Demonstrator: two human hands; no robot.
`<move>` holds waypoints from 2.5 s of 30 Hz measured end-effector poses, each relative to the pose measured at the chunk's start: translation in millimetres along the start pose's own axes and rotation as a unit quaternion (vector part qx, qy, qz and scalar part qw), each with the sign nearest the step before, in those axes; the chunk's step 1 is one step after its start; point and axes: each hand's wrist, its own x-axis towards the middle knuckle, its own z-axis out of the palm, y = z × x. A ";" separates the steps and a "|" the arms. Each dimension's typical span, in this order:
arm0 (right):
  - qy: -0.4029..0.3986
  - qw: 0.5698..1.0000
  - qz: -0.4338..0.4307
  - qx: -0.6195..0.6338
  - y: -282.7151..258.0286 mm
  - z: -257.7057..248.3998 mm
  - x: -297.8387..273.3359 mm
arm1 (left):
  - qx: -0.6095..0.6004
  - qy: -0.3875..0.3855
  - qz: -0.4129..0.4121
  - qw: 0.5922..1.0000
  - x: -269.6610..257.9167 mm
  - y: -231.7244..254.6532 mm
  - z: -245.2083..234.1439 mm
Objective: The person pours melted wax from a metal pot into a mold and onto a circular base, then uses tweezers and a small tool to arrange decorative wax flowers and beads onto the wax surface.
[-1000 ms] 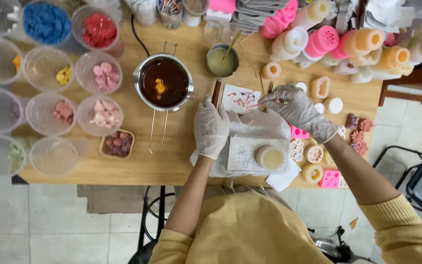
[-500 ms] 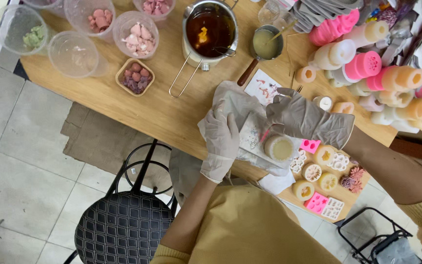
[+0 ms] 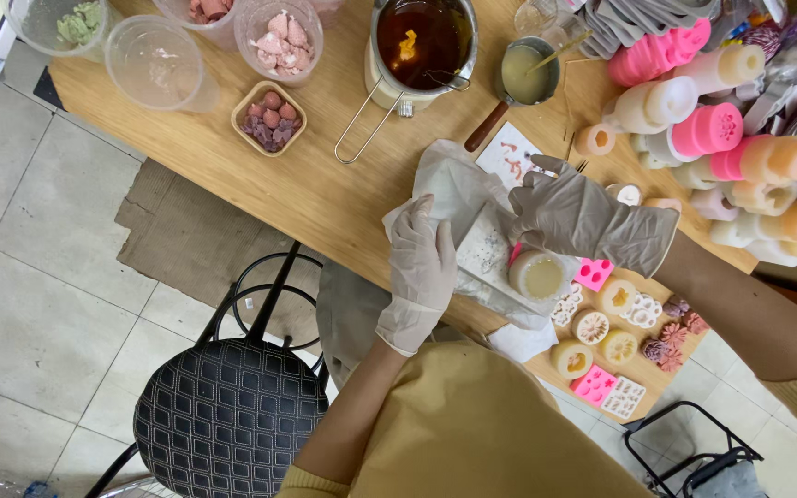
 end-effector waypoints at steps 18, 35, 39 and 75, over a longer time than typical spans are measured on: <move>0.003 0.999 -0.003 0.053 5.7 -7.8 -4.2 | 0.002 -0.011 -0.002 1.000 -0.3 0.9 1.7; -0.002 0.998 0.039 0.045 5.8 -14.0 -2.8 | 0.013 -0.054 -0.035 0.998 -3.5 5.9 2.3; -0.018 0.999 0.041 -0.030 5.4 8.2 2.7 | 0.010 -0.042 -0.015 0.999 -5.2 5.1 3.4; 0.336 0.720 0.327 0.512 99.6 70.5 -25.3 | -0.003 -0.143 0.051 0.988 99.9 -18.7 75.1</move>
